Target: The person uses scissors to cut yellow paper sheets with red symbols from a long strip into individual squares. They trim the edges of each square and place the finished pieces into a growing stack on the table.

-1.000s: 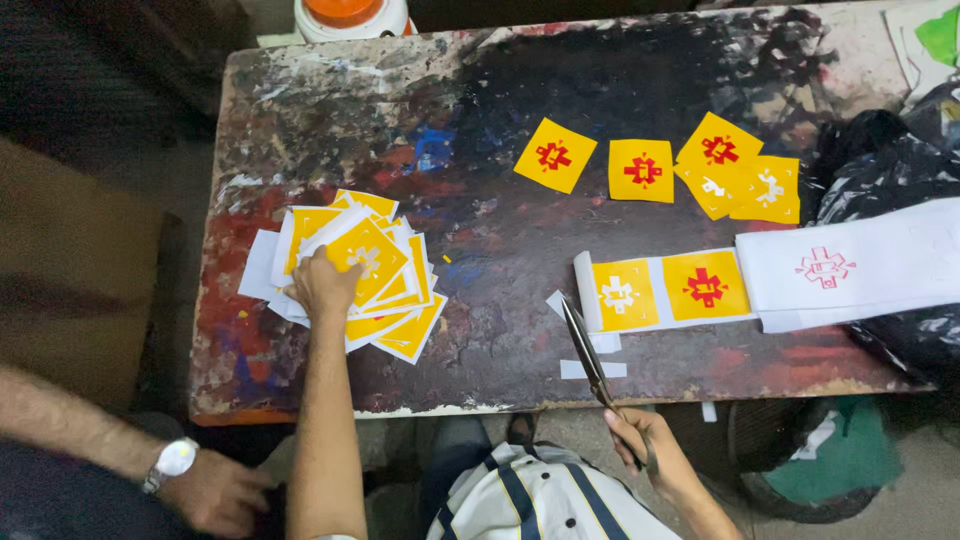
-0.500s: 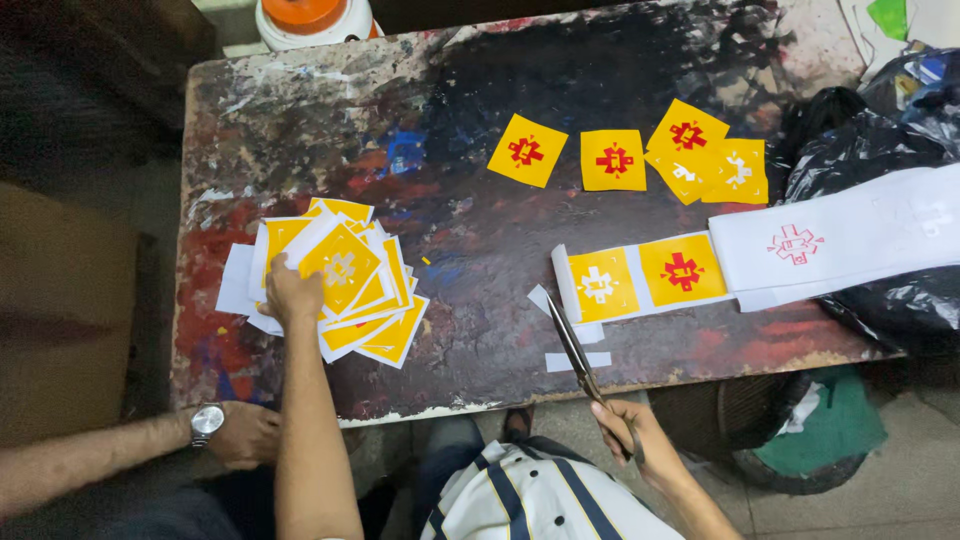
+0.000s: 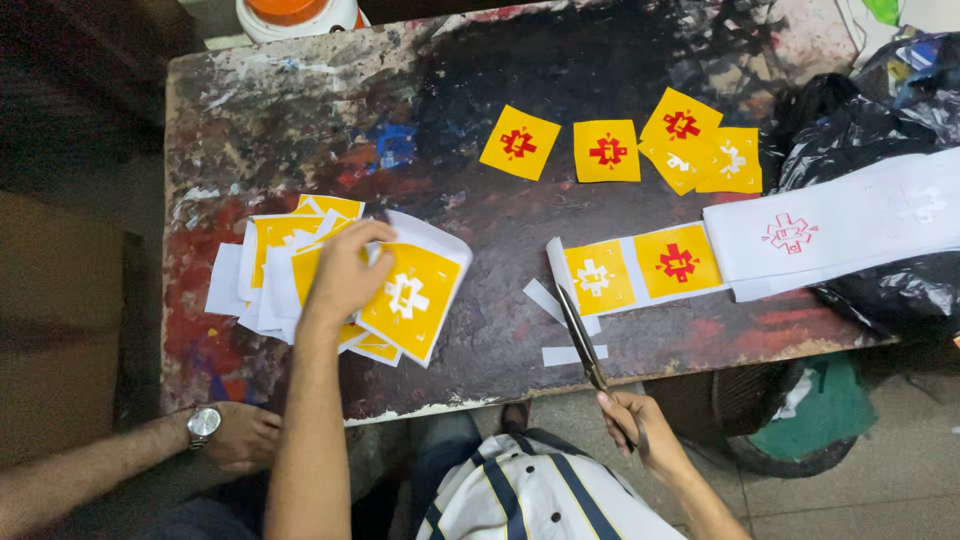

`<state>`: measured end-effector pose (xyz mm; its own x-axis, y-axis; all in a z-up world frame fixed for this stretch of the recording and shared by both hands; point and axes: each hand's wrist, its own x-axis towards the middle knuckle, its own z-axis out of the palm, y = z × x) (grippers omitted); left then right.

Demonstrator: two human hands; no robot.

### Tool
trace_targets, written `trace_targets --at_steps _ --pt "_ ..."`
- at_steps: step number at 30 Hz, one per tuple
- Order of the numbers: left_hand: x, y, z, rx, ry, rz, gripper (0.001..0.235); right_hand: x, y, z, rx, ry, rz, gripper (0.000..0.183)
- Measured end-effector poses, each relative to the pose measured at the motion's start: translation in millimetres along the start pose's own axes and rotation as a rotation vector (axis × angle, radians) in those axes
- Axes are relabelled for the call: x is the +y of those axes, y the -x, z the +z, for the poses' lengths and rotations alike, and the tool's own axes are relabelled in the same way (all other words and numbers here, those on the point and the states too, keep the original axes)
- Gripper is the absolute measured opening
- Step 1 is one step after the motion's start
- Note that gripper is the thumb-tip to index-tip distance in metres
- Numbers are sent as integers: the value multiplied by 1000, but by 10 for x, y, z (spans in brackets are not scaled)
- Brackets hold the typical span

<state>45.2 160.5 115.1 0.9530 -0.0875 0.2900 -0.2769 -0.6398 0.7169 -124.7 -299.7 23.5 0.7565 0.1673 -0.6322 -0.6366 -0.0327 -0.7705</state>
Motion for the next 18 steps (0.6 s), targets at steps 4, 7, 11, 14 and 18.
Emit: trace_targets --at_steps 4,7,11,14,18 --pt "267 -191 708 -395 -281 176 14 -25 -15 -15 12 -49 -4 46" --pt "241 -65 1279 -438 -432 314 19 10 -18 7 29 -34 10 41" --pt "47 174 1686 -315 -432 484 22 100 -46 53 -21 12 5 47" --pt "-44 348 1827 -308 -506 390 19 163 -67 108 -46 35 44 47" --pt "28 600 1971 -202 -346 142 24 167 -68 203 -69 57 98 46"
